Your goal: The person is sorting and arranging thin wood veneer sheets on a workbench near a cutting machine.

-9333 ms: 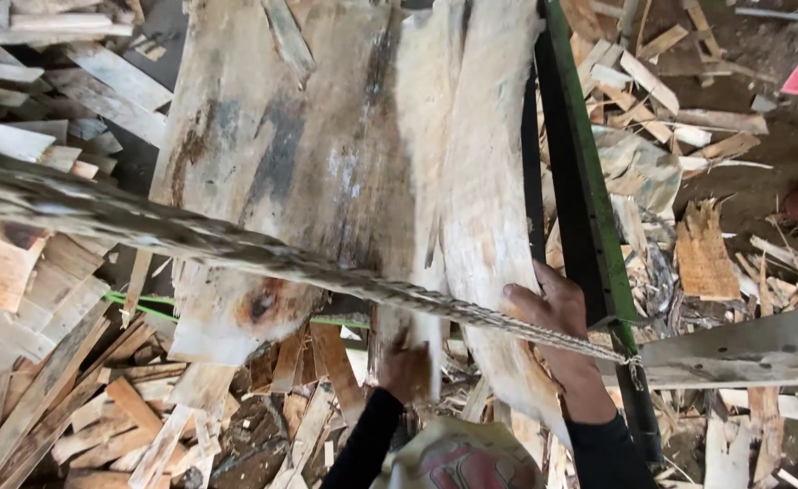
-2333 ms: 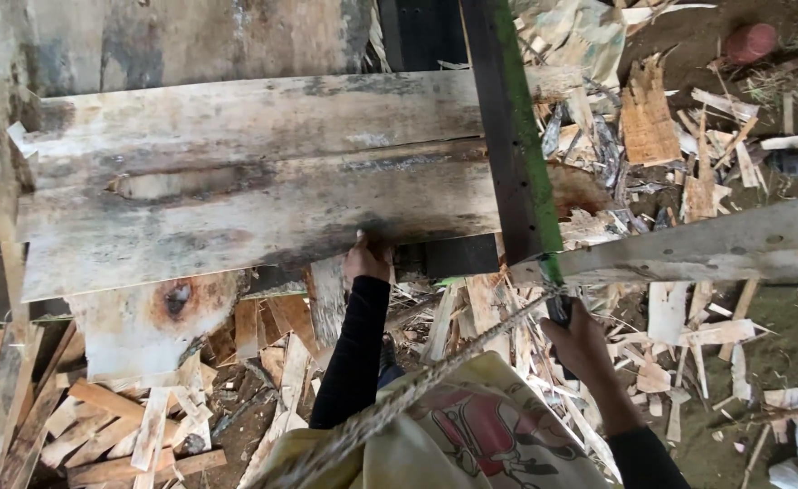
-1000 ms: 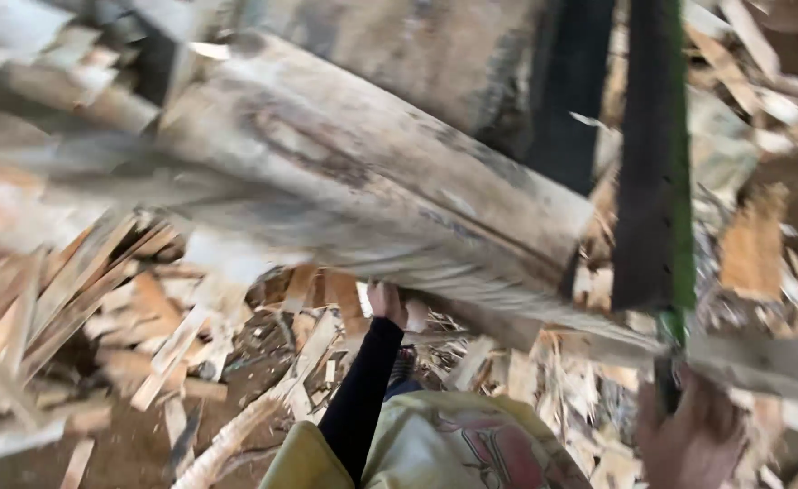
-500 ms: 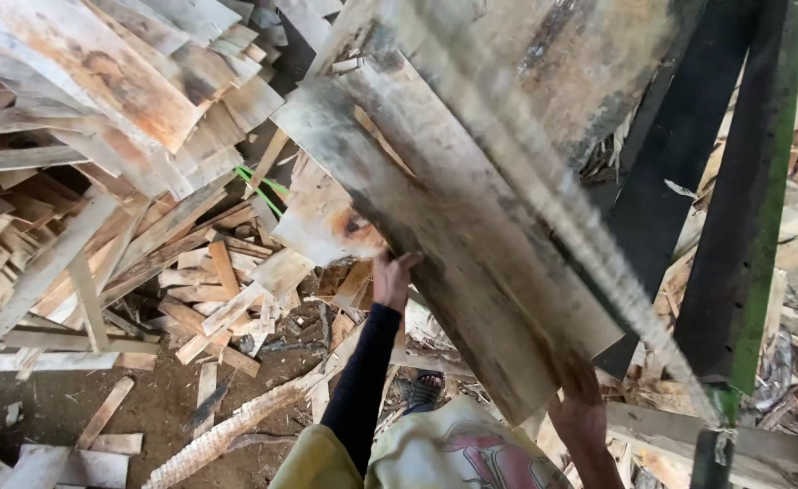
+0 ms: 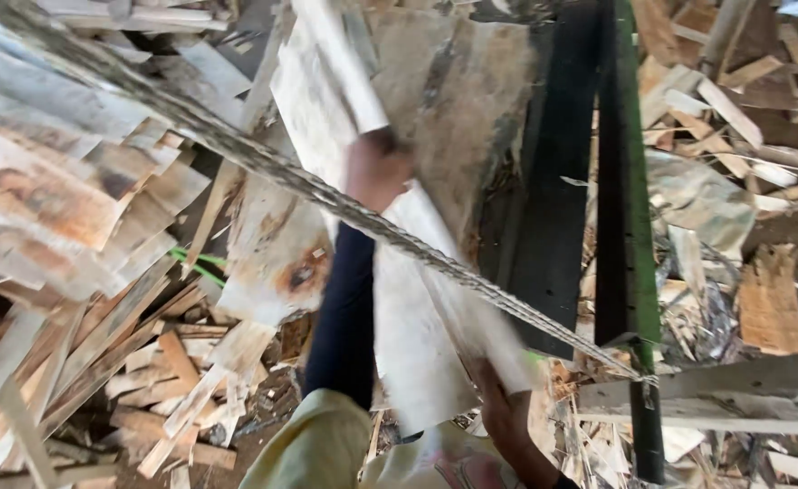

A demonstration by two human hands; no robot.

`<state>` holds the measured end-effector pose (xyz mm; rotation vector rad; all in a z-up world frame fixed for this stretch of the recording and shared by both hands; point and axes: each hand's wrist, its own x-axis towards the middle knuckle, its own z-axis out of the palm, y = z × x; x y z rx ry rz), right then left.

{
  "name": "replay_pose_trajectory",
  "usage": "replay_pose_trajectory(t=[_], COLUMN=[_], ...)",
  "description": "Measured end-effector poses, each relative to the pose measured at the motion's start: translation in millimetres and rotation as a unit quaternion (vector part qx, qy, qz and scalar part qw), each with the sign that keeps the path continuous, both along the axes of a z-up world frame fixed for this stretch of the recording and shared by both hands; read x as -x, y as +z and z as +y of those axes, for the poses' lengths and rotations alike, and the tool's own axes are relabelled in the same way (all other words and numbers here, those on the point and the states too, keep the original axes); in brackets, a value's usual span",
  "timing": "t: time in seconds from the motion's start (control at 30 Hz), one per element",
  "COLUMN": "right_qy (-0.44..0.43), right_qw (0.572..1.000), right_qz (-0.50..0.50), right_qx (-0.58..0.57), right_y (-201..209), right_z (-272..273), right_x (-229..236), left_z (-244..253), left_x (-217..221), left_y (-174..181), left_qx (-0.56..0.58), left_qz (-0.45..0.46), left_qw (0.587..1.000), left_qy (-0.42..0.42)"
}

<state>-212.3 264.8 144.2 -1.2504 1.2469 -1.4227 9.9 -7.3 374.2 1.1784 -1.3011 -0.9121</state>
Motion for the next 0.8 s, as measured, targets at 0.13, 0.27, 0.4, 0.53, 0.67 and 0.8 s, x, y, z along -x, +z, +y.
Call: replay_pose_trajectory(t=[0.13,0.27,0.4,0.53,0.67,0.8], right_qy=[0.0,0.11,0.189,0.126,-0.018,-0.04], right_qw=[0.992,0.979,0.856,0.828,0.867,0.89], right_qz=[-0.097,0.026,-0.236,-0.226,-0.239,-0.275], right_qx=[-0.076,-0.171,-0.42,-0.498,-0.437,-0.362], right_y=[-47,-184,-185,-198,-192,-117], right_z=[-12,-14,17,55,63,16], right_x=[0,13,33,69,92,78], left_z=[-25,-44,58,189,231,214], left_x=[105,127,34,-30,-46,-54], left_y=[2,-119,-271,-341,-356,-325], left_qx=[-0.035,0.0,-0.089,-0.101,-0.255,-0.316], left_qz=[-0.239,-0.364,-0.409,-0.397,0.098,0.268], left_qw=[0.97,0.929,0.908,0.896,0.94,0.881], left_qy=[0.027,-0.062,0.032,0.171,0.205,0.228])
